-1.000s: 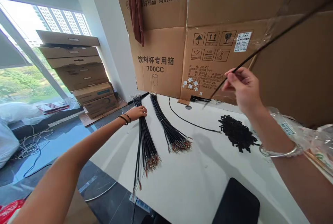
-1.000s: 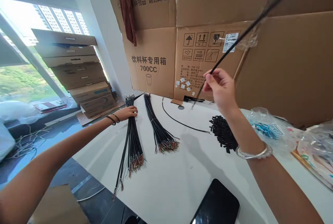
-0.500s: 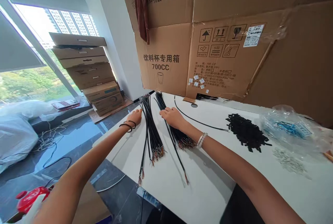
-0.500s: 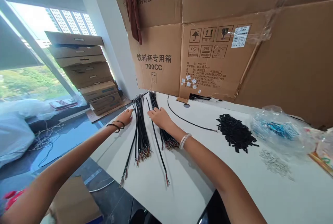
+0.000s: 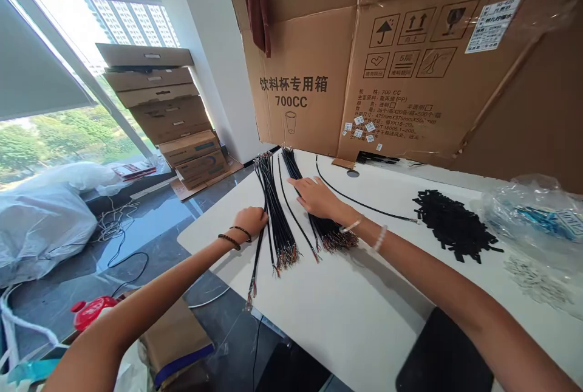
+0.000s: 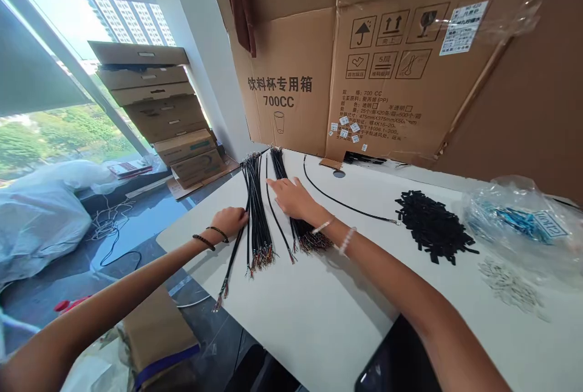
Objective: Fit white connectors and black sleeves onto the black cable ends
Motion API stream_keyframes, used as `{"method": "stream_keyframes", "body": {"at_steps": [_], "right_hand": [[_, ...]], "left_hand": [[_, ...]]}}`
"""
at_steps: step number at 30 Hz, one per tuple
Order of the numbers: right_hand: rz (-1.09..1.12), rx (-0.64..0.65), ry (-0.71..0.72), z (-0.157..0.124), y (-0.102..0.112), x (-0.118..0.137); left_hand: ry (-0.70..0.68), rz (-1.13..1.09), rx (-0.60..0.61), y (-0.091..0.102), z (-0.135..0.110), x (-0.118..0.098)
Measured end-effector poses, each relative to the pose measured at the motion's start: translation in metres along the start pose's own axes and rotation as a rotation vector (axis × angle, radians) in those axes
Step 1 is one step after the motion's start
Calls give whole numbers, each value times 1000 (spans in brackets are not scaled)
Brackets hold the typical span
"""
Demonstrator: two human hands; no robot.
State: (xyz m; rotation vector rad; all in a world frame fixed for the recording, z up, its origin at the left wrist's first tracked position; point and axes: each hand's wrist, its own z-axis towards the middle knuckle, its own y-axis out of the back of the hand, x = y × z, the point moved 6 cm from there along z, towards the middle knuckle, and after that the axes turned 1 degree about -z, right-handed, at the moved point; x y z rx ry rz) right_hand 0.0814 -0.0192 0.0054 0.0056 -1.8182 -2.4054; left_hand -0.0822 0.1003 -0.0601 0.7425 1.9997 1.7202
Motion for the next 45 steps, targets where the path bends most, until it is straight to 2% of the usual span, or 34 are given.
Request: {"method": "stream_keyframes", "body": {"at_steps": [3,6,10,13,18,25,30,34,39,42,45], "right_hand": [[20,-27,28,-66,18,-12],[41,-47,13,-126,27,-31],[41,-77,-14,-180,29,-47],[27,-105,-5,-205,34,-45],[-2,-167,26,-240,50,-35],[15,-267,12,-279,66,-42],[-5,-294,13,-308,74,-45],[-30,-330,-1,-332,81,-48],[-79,-321,-12,-351,89,-52],[-86,-311,-9,-355,93,-54],[-75,-313,-7,-356,93,-52]], "left_hand": [[8,-39,-26,9,3,10],[25,-60,-48,15,9,14],[57,-56,-44,16,19,2],[56,-50,-7,13,20,-5],[54,-29,10,12,8,3],[96,-8,-2,-4,-1,-1],[115,-5,-21,2,-7,9],[138,2,-98,29,-23,31],[168,-11,-295,89,-54,48],[163,-34,-433,128,-67,43],[134,-70,-514,153,-57,26]]}}
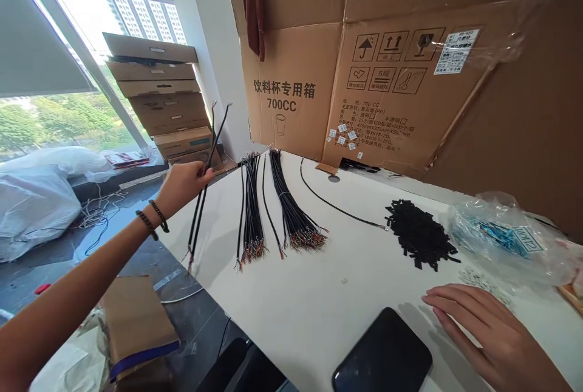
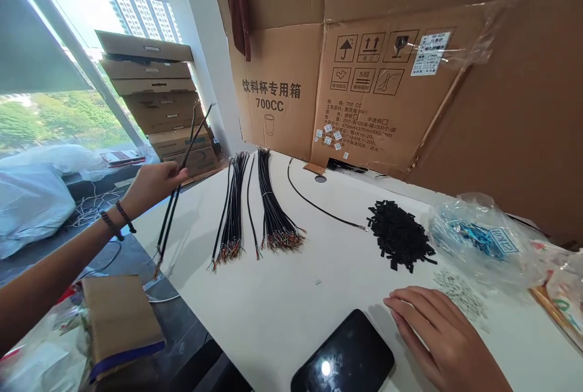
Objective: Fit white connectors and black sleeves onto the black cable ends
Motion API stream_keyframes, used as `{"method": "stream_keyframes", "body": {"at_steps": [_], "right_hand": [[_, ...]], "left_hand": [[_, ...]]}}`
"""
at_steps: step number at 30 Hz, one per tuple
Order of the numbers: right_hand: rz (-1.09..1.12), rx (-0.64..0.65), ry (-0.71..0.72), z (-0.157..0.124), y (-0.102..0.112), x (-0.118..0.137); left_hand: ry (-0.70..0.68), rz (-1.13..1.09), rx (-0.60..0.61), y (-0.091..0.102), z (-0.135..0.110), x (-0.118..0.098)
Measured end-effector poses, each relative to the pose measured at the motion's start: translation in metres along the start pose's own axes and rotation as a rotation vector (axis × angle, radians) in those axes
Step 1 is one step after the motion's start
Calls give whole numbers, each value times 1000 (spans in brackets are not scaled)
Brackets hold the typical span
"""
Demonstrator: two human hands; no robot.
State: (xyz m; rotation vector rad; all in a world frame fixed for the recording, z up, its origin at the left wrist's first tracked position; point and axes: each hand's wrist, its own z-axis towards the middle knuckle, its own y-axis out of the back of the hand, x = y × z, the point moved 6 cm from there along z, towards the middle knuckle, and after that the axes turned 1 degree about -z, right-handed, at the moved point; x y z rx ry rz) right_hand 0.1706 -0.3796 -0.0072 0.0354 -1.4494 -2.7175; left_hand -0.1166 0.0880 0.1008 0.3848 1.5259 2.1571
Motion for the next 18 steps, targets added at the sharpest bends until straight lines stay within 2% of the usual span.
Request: {"method": "stream_keyframes", "body": {"at_steps": [3,6,9,11,15,18], "right_hand": [[20,13,-7,2,-4,6],[51,25,-10,8,-6,17],[66,25,-11,15,-3,28],[65,24,-6,19,0,34],[73,35,22,23,3,40],[84,37,26,26,2,41]], "left_hand": [[-14,-58,33,-20,27,-27],[14,-115,154,-64,48,-48],[27,-170,284,-106,53,-59],[31,-204,343,-126,50,-61],[45,-272,401,-143,43,-60],[68,-329,392,-139,45,-58]]}}
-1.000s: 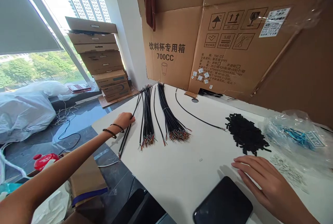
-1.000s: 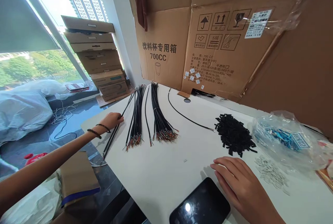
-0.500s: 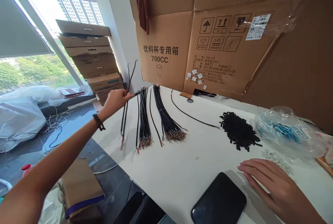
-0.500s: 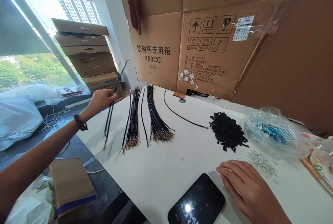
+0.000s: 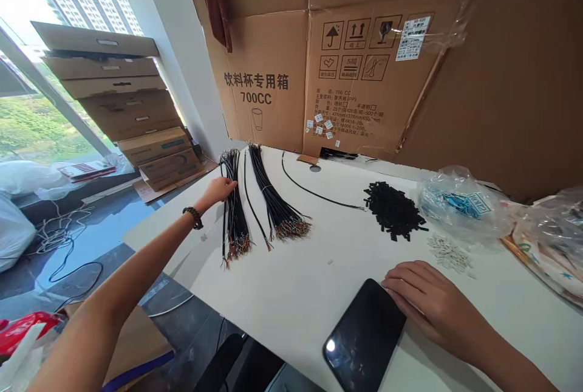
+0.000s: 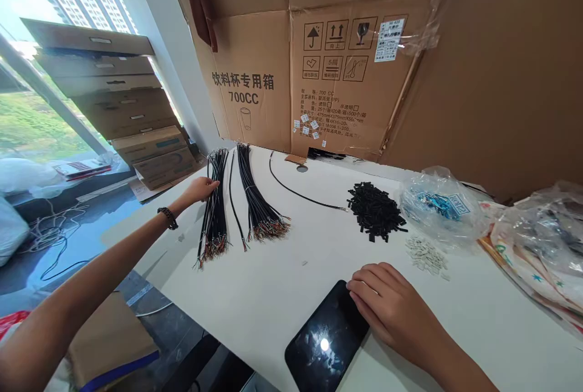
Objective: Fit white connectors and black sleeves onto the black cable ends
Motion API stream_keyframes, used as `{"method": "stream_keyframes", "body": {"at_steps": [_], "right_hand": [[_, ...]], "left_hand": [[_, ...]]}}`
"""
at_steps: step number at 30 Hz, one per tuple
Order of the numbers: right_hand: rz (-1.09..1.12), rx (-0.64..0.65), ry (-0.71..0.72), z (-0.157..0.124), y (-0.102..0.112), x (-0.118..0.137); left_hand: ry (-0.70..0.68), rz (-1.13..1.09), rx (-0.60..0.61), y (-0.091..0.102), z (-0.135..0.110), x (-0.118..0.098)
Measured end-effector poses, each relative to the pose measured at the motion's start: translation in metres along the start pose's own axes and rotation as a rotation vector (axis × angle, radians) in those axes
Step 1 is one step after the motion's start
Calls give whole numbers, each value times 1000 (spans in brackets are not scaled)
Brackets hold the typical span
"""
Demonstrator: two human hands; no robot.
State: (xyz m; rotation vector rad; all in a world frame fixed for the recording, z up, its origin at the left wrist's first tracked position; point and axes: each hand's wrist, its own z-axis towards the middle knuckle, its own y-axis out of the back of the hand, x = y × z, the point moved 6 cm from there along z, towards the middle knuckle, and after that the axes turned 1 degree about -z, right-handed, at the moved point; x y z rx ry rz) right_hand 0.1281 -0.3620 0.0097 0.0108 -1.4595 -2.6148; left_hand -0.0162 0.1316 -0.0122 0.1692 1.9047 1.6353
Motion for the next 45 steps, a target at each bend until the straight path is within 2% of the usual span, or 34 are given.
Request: {"method": "stream_keyframes", "body": {"at_steps": [3,7,9,11,14,18,20,22,25,27,33,36,38,40,43,45], "right_hand": [[15,-2,4,7,-2,2],[37,-11,24,20,-6,5],[66,-30,19,29,-9,7],[130,-68,-11,42,-10,11],[376,-105,-177,69,-11,14],[966,-13,-520,101,-18,15],[1199,85,-590,109,-21,20],[1301,180,-610,109,-21,26],[1330,270,-607,96,-23,37],[1344,286,-613,84,-24,45],[1301,197,-664,52,-11,58],[1064,131,-682,37,6,56],[825,47,-671,31,21,52],[671,-53,-672,27,34,46],[620,-144,-715,25,43,37],[682,-109,-751,25,39,32]], "left_hand": [[-13,-69,-65,25,1,-6],[-93,-186,-226,82,-11,-24],[-163,-271,-331,110,-26,-40],[-260,-384,-431,131,-47,-61],[-423,-597,-572,142,-86,-98],[-634,-890,-743,128,-143,-145],[-707,-1019,-810,114,-169,-162],[-751,-1125,-871,102,-192,-174],[-779,-1242,-950,89,-216,-185],[-785,-1299,-992,84,-229,-189],[-776,-1427,-1157,75,-271,-191],[-617,-1504,-1236,56,-292,-181],[-479,-1555,-1172,34,-299,-170],[-396,-1586,-1038,9,-300,-161],[-308,-1621,-847,-25,-301,-148],[-274,-1642,-754,-39,-303,-141]]}}
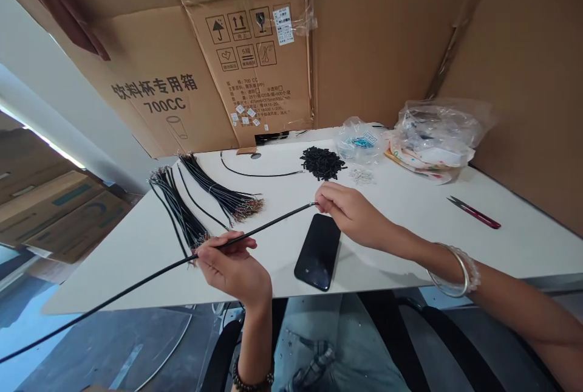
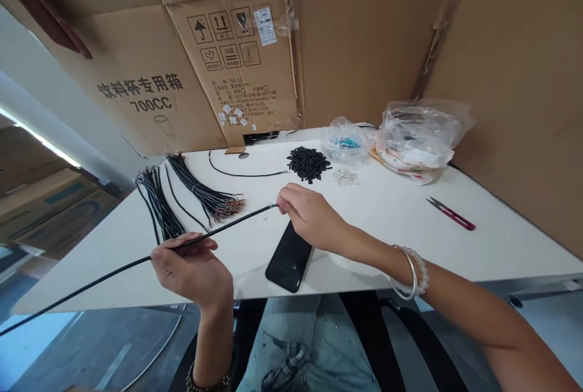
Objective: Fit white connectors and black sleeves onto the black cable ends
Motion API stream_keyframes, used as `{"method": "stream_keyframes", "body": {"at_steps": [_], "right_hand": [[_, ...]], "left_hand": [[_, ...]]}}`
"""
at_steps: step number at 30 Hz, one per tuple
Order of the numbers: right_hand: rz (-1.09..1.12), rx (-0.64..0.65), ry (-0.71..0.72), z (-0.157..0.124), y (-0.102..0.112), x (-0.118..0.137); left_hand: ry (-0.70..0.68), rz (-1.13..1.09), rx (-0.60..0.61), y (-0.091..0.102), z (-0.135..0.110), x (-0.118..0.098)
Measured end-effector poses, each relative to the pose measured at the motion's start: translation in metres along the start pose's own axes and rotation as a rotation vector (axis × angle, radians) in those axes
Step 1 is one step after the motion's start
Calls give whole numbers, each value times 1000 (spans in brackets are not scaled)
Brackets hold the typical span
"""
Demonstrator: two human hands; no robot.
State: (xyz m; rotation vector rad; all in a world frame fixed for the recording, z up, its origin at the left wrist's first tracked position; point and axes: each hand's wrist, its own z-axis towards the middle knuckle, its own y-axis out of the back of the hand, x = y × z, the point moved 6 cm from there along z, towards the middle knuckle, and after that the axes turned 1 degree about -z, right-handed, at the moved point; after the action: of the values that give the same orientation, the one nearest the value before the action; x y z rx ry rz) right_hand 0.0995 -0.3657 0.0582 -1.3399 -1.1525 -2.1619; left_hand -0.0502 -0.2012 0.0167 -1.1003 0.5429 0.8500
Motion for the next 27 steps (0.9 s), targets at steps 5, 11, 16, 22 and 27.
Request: {"method": "stream_keyframes", "body": {"at_steps": [5,11,16,22,27], "right_hand": [[271,398,-251,-1,-26,-28],[418,535,-419,-6,-42,-56],[411,513,-402,-9,-51,-43],[381,500,-334,-9,-67,-13],[324,455,-286,-9,-75,4]], "left_hand": [[107,-5,39,24,-5,7],[385,145,178,67,-10,29],[543,323,290,102,-16,39],[261,624,276,124,-16,10],[-108,718,447,83,-34,-25]]}}
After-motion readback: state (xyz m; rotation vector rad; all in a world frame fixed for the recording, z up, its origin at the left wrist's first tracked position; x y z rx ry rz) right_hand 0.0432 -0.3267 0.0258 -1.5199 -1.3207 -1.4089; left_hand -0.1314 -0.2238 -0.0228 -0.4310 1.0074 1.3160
